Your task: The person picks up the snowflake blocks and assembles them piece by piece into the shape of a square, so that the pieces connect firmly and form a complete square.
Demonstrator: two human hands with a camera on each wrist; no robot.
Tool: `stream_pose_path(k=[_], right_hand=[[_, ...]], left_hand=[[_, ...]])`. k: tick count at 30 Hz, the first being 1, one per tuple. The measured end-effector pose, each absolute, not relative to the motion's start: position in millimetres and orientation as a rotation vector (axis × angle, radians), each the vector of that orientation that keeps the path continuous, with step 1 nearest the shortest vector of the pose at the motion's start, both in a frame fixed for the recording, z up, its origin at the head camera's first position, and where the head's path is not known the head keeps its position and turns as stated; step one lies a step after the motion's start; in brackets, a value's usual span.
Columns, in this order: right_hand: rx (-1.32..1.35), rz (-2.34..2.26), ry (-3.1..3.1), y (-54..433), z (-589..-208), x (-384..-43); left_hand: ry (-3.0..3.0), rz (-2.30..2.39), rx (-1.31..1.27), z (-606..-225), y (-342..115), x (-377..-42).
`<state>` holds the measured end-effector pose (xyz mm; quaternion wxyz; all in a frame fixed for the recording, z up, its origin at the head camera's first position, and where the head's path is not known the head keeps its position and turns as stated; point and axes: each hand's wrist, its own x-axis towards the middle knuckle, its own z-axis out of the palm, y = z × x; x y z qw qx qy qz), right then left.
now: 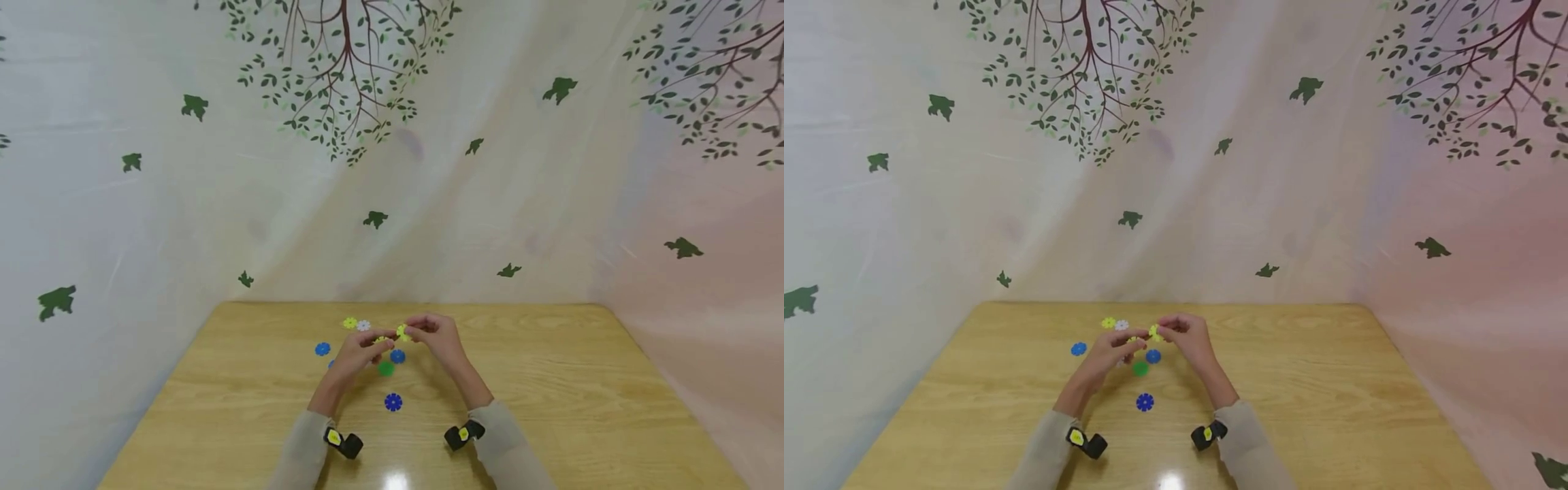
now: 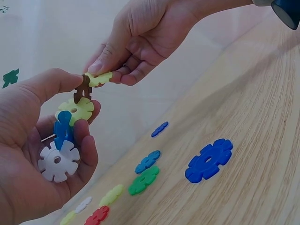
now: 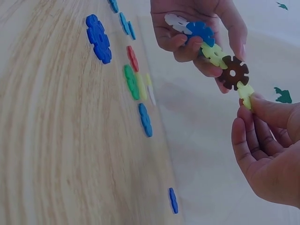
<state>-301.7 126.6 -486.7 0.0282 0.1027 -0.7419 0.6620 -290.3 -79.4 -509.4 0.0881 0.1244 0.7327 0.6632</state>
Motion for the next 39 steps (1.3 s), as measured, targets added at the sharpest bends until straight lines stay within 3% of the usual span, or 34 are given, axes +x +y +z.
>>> stream_pose_path(k=[21,39], right_hand=[[0.312,2.028,-2.370,129.6,-480.6,-300.4],[0.327,2.038,-2.402,132.0,-453.1,-285.3]], left_hand=[[2.158,1.966,0.386,-507.6,-80.0,-291.0],[2.130,1.989,0.404,-507.9,-75.8,-290.8]])
